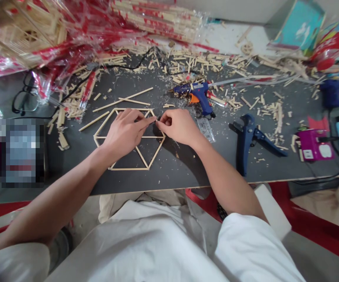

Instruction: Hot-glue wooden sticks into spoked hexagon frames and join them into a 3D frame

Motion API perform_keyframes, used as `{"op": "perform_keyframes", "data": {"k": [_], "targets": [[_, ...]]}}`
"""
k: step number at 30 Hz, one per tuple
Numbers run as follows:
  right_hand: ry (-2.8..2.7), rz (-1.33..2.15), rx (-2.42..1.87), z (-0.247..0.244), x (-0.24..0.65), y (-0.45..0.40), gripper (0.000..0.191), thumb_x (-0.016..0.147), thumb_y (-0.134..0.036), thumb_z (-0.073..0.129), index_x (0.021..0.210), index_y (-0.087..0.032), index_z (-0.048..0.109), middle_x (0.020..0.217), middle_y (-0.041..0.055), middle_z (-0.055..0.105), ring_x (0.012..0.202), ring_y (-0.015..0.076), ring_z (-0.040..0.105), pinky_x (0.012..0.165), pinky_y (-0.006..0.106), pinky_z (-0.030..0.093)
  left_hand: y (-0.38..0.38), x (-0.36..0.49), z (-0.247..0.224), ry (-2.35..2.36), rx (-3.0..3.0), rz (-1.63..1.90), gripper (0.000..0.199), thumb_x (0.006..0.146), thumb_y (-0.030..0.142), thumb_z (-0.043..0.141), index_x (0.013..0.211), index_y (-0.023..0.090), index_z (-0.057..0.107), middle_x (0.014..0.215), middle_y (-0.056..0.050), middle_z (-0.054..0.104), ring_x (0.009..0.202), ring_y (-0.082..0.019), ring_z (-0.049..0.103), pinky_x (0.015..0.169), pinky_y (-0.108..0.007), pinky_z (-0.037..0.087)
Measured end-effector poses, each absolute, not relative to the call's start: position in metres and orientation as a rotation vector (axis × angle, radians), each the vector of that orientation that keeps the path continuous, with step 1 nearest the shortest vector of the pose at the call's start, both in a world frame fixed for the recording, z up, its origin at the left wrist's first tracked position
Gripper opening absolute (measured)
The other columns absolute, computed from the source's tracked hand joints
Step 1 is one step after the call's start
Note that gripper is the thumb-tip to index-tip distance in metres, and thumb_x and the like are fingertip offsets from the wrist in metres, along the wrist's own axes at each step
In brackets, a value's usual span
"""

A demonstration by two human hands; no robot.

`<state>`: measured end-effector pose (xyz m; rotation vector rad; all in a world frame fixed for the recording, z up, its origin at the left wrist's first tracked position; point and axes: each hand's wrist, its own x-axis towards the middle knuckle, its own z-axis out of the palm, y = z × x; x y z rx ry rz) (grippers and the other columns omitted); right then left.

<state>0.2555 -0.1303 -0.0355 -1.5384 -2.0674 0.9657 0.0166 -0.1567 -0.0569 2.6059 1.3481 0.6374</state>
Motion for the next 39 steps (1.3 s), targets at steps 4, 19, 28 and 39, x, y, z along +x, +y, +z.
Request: {"op": "perform_keyframes", "data": {"k": [4,19,28,39], "targets": [[-2.062,0.987,-1.528,-0.033,0.258,-0.130,0.057,0.096,-0.076,0.079,0.082,-0.021,0.075,0.071,0.0051,0.070,0.069,0.0195,0.058,0.072,0.038,0.041,-0.157,0.016,-0.056,1.341,2.600,0.633,0.046,0.117,0.022,0.048,0.149,0.030,0.081,0.117,-0.014,0.074,0.112,-0.033,0.064,0.099,-0.049,0.055],[-2.157,1.306,-1.378,-0.023,0.282,-0.127,0.025,0.094,-0.047,0.080,0.097,-0.022,0.083,0.083,0.0038,0.079,0.072,0.0181,0.063,0.072,0.035,0.042,-0.154,0.014,-0.055,1.171,2.536,0.702,0.039,0.116,0.047,0.064,0.144,0.030,0.085,0.115,-0.013,0.077,0.117,-0.035,0.066,0.108,-0.054,0.051],[-2.169,1.304,-1.418,-0.021,0.281,-0.128,0.028,0.094,-0.048,0.083,0.096,-0.020,0.085,0.078,0.0027,0.073,0.072,0.0170,0.059,0.072,0.035,0.039,-0.154,0.016,-0.060,1.138,2.593,0.683,0.043,0.110,0.056,0.075,0.144,0.032,0.087,0.115,-0.013,0.075,0.121,-0.036,0.064,0.107,-0.052,0.050],[-2.175,1.309,-1.401,-0.020,0.280,-0.127,0.027,0.092,-0.046,0.082,0.094,-0.019,0.082,0.079,0.0031,0.072,0.074,0.0174,0.059,0.074,0.036,0.039,-0.155,0.018,-0.061,1.170,2.571,0.705,0.039,0.107,0.051,0.081,0.141,0.033,0.088,0.113,-0.012,0.074,0.121,-0.035,0.063,0.106,-0.051,0.050]]}}
